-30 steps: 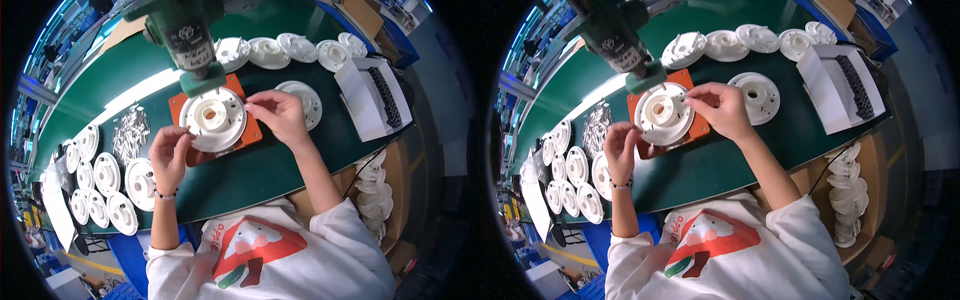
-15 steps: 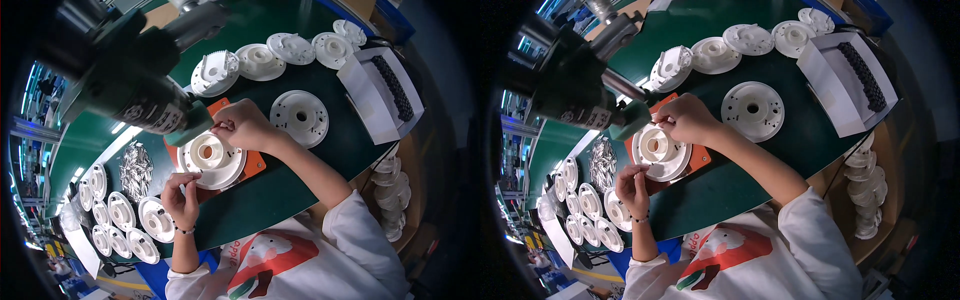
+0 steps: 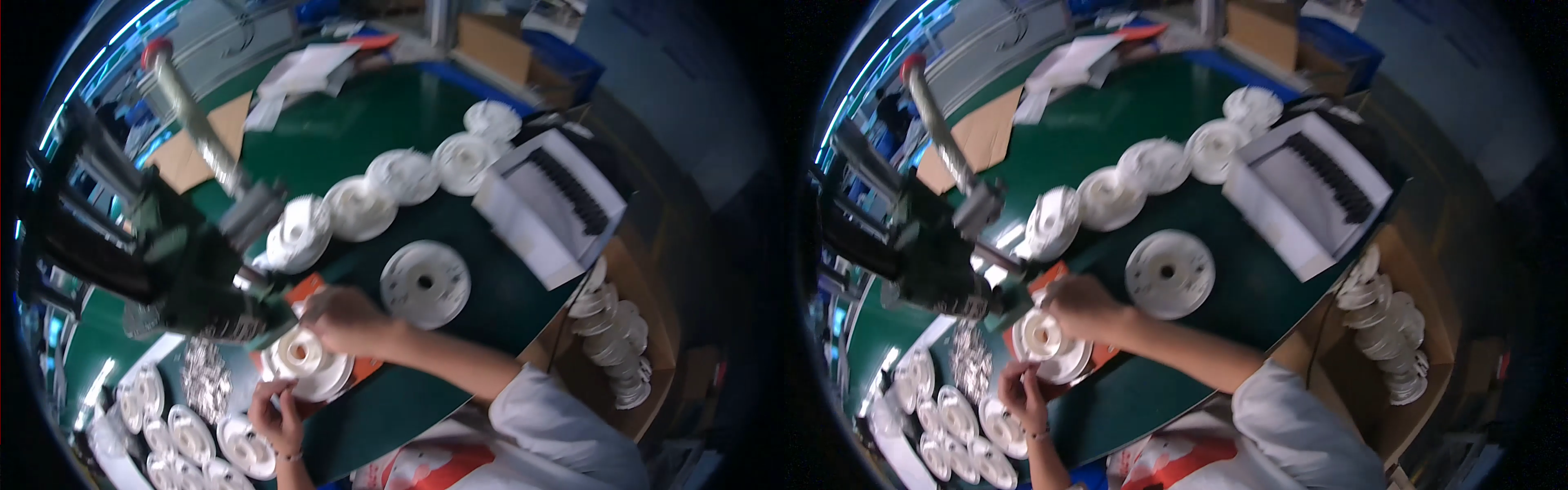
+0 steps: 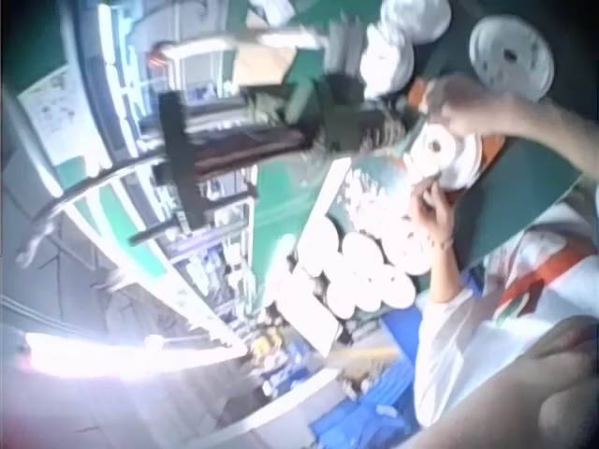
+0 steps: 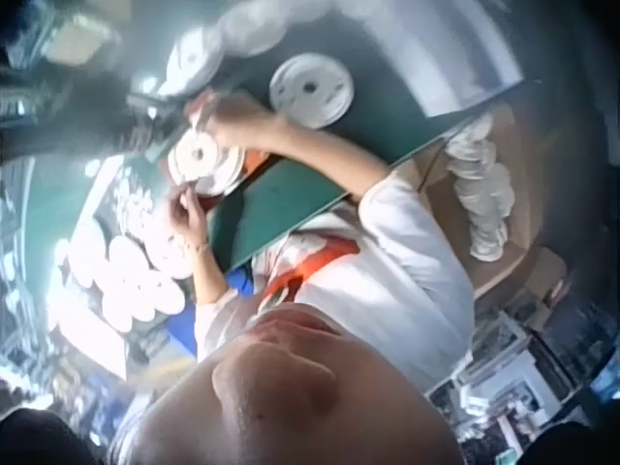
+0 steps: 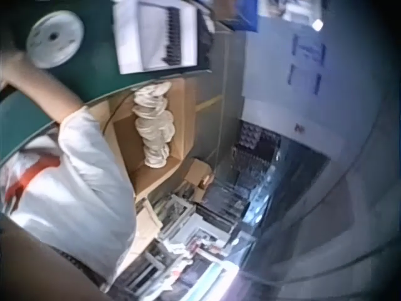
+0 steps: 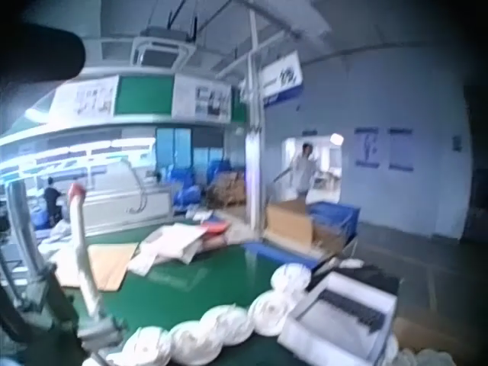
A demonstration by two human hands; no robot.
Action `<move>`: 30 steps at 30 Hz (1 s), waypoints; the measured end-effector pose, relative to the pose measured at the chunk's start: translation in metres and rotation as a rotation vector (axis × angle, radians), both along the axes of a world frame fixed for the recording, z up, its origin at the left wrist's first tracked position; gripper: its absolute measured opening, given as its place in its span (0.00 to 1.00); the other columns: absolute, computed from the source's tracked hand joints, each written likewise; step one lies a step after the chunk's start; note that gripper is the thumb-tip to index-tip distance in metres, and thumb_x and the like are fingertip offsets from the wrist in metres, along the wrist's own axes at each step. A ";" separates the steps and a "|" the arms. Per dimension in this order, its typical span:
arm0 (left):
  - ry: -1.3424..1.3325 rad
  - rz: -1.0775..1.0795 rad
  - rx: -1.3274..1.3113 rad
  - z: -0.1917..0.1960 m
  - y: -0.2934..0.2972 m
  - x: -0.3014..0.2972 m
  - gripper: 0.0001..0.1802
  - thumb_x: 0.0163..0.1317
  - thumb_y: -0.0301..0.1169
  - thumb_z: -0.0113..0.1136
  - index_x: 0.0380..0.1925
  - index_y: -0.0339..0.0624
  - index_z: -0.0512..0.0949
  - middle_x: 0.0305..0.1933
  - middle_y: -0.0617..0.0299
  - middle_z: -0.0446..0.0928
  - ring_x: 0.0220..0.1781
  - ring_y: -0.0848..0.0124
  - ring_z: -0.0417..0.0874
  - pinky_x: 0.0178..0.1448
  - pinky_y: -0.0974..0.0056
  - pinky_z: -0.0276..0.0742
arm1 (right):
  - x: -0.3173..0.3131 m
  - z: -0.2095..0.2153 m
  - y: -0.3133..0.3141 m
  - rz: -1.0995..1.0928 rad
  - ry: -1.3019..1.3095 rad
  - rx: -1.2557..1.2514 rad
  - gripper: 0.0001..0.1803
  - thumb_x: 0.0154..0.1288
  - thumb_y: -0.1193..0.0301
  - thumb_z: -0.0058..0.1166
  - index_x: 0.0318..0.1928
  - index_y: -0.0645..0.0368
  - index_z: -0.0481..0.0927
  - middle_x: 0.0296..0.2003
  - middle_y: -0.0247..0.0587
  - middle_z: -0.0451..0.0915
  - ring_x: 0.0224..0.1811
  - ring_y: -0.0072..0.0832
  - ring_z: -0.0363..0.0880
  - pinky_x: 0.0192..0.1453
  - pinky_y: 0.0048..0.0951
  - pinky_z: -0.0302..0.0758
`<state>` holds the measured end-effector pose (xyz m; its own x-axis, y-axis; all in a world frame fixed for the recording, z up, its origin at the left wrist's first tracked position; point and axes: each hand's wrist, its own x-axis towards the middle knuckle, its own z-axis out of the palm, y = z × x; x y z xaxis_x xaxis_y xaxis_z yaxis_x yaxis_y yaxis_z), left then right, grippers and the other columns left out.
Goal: The person assembles plastic bases for lighting fixtures by setting metal pins into the fixture components using a manual press.
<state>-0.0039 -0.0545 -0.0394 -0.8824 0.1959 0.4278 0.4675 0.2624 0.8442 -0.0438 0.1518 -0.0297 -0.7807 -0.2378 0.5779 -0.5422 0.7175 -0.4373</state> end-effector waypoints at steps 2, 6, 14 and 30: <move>-0.023 0.003 0.036 -0.005 -0.002 0.000 0.02 0.54 0.17 0.48 0.28 0.32 0.71 0.29 0.53 0.76 0.29 0.70 0.74 0.37 0.72 0.67 | 0.000 -0.005 -0.008 -0.028 -0.028 -0.021 0.04 0.45 0.74 0.50 0.23 0.61 0.77 0.28 0.44 0.74 0.31 0.39 0.76 0.36 0.35 0.73; -0.030 -0.043 0.116 -0.005 -0.001 0.001 0.01 0.55 0.18 0.49 0.29 0.32 0.70 0.29 0.54 0.76 0.31 0.70 0.74 0.39 0.72 0.67 | 0.003 0.010 -0.009 -0.074 0.025 0.123 0.05 0.43 0.75 0.52 0.24 0.62 0.78 0.31 0.47 0.74 0.37 0.39 0.75 0.38 0.34 0.74; -0.002 -0.042 0.028 -0.002 0.002 -0.002 0.03 0.60 0.21 0.48 0.30 0.31 0.71 0.32 0.57 0.75 0.34 0.73 0.74 0.41 0.72 0.68 | 0.009 0.020 -0.001 -0.004 -0.216 0.294 0.10 0.44 0.74 0.52 0.29 0.65 0.79 0.44 0.51 0.70 0.48 0.41 0.68 0.49 0.37 0.69; 0.045 0.048 -0.112 0.004 0.019 -0.064 0.05 0.49 0.18 0.58 0.28 0.33 0.76 0.27 0.59 0.75 0.31 0.73 0.74 0.40 0.70 0.69 | 0.035 -0.022 0.014 -0.004 -0.252 -0.377 0.05 0.43 0.75 0.51 0.24 0.62 0.75 0.38 0.52 0.75 0.44 0.48 0.71 0.51 0.43 0.66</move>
